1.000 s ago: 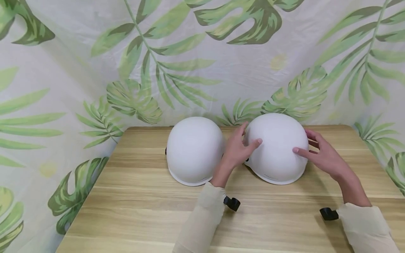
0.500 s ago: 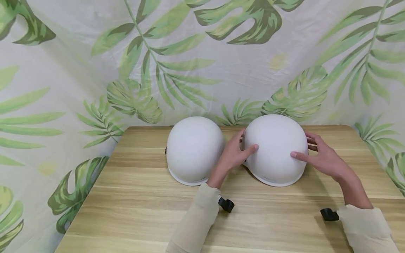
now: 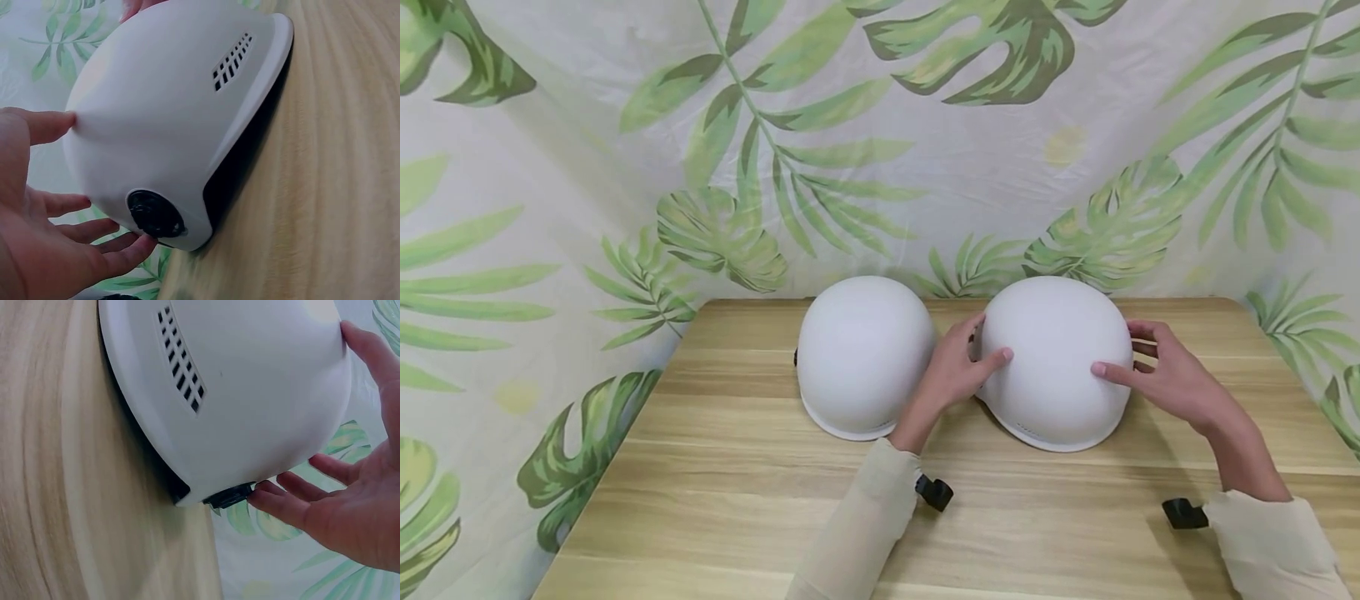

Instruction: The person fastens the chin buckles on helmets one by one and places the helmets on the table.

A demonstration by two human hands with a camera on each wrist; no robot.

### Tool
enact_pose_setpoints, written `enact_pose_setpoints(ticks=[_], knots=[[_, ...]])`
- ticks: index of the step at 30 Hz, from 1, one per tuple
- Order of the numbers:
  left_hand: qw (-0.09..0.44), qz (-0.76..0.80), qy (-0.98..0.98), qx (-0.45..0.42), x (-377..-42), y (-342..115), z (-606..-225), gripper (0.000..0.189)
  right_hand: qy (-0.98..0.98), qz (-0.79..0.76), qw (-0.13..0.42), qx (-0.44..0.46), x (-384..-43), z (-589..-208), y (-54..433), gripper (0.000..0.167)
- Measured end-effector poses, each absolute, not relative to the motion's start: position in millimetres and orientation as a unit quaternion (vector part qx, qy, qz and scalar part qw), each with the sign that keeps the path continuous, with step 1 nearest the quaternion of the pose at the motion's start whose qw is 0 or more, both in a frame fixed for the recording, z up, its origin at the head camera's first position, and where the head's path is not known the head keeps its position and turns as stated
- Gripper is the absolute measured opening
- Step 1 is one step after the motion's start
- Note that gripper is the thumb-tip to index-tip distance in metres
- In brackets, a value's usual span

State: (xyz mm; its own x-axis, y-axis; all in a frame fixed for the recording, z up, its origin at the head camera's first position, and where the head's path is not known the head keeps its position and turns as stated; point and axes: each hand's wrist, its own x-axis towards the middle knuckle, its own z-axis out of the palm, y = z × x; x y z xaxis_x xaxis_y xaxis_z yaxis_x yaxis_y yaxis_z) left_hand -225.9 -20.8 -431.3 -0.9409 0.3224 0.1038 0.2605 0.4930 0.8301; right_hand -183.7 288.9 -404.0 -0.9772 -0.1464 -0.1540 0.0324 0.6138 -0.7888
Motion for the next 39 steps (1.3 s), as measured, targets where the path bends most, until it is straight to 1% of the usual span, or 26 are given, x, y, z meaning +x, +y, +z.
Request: enact_pose_setpoints(ticks=[7,16,22,27,30,35,39], knots=[[0.012,0.489,0.857,0.163,-224.5,-18.6,-435.7,0.074,0.886,-0.454,0.086,-0.033,-185.9,-407.0,288.7,0.102],[0.005,0.467,0.867,0.172,-222.0,-18.5,-431.1,0.075,0.876,-0.475,0.065,-0.049,-186.6,-408.5,293.4,0.089],[-0.002,0.477,0.863,0.167,-219.6,-16.4,-425.1,0.076,0.872,-0.483,0.063,-0.055,-186.7,-410.1,295.4,0.085],[-0.030,0.489,0.855,0.172,-220.1,-14.9,-421.1,0.074,0.866,-0.493,0.060,-0.056,-185.5,-410.8,296.4,0.081],[-0.047,0.491,0.853,0.172,-220.9,-16.1,-418.4,0.073,0.864,-0.496,0.067,-0.058,-185.5,-410.3,296.4,0.079],[-0.040,0.500,0.852,0.150,-221.3,-20.6,-413.1,0.075,0.869,-0.483,0.082,-0.065,-186.5,-407.9,296.1,0.078],[-0.019,0.512,0.848,0.137,-219.0,-21.4,-410.1,0.076,0.876,-0.474,0.059,-0.067,-186.3,-405.9,294.2,0.076]])
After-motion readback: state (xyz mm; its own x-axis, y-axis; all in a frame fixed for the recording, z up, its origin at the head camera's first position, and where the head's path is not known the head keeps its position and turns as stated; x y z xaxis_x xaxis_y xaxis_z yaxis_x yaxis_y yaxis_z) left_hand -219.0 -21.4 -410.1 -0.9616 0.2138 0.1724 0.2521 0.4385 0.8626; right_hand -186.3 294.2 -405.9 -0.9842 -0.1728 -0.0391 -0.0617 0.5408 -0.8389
